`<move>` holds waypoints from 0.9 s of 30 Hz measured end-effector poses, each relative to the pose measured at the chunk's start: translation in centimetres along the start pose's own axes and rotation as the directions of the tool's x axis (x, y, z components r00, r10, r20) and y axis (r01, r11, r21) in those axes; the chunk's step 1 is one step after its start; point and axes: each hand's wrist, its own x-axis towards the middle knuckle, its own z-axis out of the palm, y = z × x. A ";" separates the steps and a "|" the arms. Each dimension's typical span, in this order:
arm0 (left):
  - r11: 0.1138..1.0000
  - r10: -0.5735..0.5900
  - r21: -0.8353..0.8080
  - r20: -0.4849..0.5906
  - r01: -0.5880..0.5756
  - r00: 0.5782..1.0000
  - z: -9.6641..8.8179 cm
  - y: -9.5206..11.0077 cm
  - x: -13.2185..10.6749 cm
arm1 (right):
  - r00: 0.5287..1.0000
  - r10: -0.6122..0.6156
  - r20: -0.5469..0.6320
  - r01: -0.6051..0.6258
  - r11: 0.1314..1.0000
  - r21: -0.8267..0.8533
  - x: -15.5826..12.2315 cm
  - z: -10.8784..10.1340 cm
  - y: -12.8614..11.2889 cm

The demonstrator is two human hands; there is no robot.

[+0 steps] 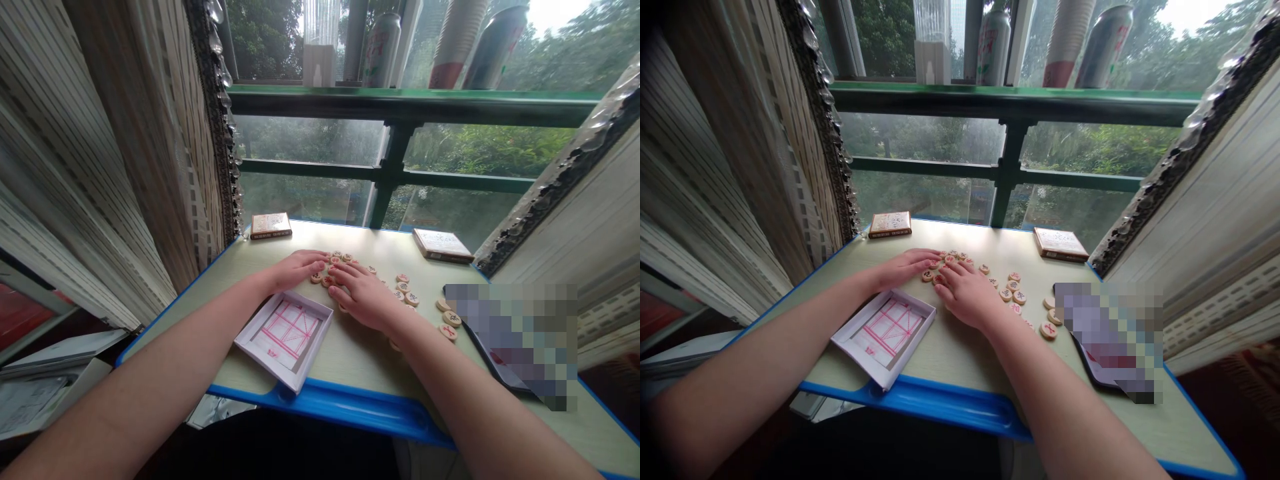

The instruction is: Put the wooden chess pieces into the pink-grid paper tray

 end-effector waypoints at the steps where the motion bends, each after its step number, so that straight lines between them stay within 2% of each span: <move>1: 0.999 -0.032 0.011 -0.012 0.032 0.999 0.1 -0.2 0.3 | 1.000 0.021 0.014 -0.021 1.000 -0.002 0.1 0.1 0.1; 4: 0.985 -0.162 0.049 -0.009 0.163 0.987 0.5 -0.8 1.2 | 0.999 0.022 0.037 -0.022 1.000 0.002 0.1 0.2 0.2; 5: 0.984 -0.174 0.048 -0.003 0.174 0.985 0.7 -1.0 1.4 | 0.999 0.008 0.031 -0.008 1.000 0.003 0.1 0.1 0.1; 10: 0.995 -0.088 -0.040 -0.048 0.086 0.995 0.6 -1.3 1.0 | 1.000 -0.003 0.006 0.003 1.000 -0.005 -0.2 -0.9 -0.5; 13: 0.998 -0.049 0.022 -0.086 0.051 0.995 0.0 -0.9 0.4 | 0.997 0.067 -0.030 -0.068 0.997 -0.046 -0.2 -1.3 -0.4; 15: 0.998 -0.023 0.049 -0.074 0.027 0.997 -0.3 -0.8 0.2 | 0.989 0.136 -0.048 -0.140 0.987 -0.077 -0.1 -1.3 -0.1; 17: 0.998 -0.034 0.044 -0.068 0.037 0.997 -0.2 -0.6 0.1 | 0.978 0.202 -0.050 -0.206 0.975 -0.084 0.0 -1.1 0.3; 20: 0.996 -0.080 0.025 -0.073 0.082 0.994 0.0 -0.5 -0.1 | 0.970 0.237 -0.055 -0.240 0.969 -0.063 0.1 -0.7 0.8; 23: 0.996 -0.088 0.015 -0.048 0.089 0.995 0.1 -0.2 -0.4 | 0.968 0.235 -0.087 -0.239 0.970 -0.045 0.2 -0.5 1.1; 27: 0.998 -0.037 0.056 0.059 0.034 0.998 -0.2 0.3 -0.7 | 0.978 0.199 -0.068 -0.201 0.979 -0.027 0.5 -0.2 1.4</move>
